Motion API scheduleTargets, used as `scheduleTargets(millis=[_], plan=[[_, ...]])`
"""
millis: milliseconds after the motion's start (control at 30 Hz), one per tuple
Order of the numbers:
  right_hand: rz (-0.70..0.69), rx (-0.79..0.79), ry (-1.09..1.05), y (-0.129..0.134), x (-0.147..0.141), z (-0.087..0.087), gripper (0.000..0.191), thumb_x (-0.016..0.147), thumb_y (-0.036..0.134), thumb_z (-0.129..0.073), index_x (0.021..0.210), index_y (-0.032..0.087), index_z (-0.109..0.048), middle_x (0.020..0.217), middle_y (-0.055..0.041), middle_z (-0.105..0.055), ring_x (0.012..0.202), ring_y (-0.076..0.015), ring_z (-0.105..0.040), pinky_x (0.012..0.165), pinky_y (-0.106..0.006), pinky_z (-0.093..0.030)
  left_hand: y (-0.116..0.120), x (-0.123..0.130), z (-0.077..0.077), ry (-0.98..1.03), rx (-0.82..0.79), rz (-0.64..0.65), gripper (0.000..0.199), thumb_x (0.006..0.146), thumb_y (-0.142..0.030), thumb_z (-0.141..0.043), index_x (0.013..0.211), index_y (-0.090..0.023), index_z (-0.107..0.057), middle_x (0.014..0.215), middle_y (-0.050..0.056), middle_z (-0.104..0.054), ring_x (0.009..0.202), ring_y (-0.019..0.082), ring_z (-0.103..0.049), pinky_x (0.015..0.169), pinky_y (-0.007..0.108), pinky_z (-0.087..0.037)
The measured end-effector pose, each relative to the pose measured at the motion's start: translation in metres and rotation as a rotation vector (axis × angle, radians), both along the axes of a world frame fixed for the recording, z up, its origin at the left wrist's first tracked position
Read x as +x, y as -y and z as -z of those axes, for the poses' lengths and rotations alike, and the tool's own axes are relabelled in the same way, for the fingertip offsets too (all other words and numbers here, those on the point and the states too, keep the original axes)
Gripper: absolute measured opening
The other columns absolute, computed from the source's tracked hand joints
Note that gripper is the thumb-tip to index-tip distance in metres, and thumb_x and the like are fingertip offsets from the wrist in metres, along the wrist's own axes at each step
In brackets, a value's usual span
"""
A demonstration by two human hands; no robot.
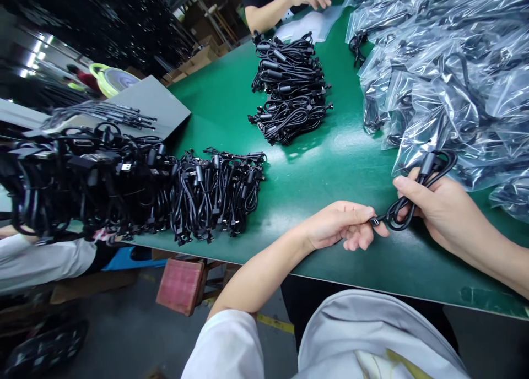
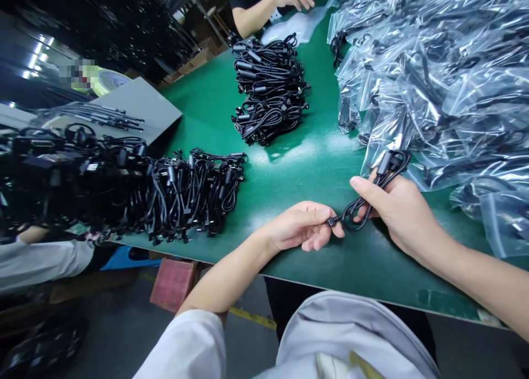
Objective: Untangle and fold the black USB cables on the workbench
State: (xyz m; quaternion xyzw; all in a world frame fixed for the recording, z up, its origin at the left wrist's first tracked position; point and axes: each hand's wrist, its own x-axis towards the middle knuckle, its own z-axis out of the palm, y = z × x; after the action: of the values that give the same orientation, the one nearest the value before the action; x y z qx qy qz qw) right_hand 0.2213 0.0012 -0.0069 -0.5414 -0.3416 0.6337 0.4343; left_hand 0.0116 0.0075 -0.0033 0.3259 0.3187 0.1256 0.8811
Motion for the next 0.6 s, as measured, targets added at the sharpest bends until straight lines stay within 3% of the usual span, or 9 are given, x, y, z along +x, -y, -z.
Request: scheduleTargets(millis=[233,467,533,600], plan=[[0.001,0.024,0.004,-0.0014,-0.0003,-0.0009,0.046,0.068,0.059,-0.088,0.066,0.022,-0.06,0.055,0.0054,-0.059,0.046,-0.0102,-0.055,0.048,-0.02,-0.051,0.0008,0.0002,0.0014,-0.005,-0.007,-0.021,0.049,0.081,-0.058,-0.076,0.089,-0.009,-0.075,0.055,0.0,-0.065,0.041,0.005,-0.052,0.038,0.016,-0.035],[-0.01,-0.01,-0.012,0.0001,-0.0011,-0.0053,0.04,0.068,0.05,-0.09,0.066,0.022,-0.061,0.054,0.0047,-0.058,0.047,-0.0123,-0.055,0.05,-0.024,-0.05,-0.0006,-0.0014,0.0054,-0.001,0.018,0.005,0.053,0.08,-0.063,-0.074,0.09,-0.011,-0.075,0.057,0.0,-0.065,0.042,0.006,-0.052,0.04,0.017,-0.035],[-0.016,0.015,-0.016,-0.0008,-0.0007,-0.0071,0.04,0.07,0.05,-0.089,0.065,0.022,-0.061,0.057,0.0042,-0.059,0.05,-0.0119,-0.056,0.051,-0.023,-0.051,-0.0002,0.0005,0.0052,-0.013,0.063,0.014,0.054,0.083,-0.064,-0.07,0.092,-0.012,-0.073,0.059,0.0,-0.065,0.043,0.006,-0.052,0.042,0.018,-0.036],[-0.024,0.051,-0.05,-0.0028,0.0022,-0.0072,0.034,0.07,0.048,-0.089,0.071,0.023,-0.065,0.073,0.0021,-0.066,0.063,-0.0132,-0.064,0.06,-0.023,-0.055,0.0015,0.0037,0.0029,-0.07,0.186,0.055,0.05,0.09,-0.061,-0.063,0.097,-0.013,-0.072,0.067,0.002,-0.069,0.052,0.008,-0.057,0.052,0.019,-0.044]])
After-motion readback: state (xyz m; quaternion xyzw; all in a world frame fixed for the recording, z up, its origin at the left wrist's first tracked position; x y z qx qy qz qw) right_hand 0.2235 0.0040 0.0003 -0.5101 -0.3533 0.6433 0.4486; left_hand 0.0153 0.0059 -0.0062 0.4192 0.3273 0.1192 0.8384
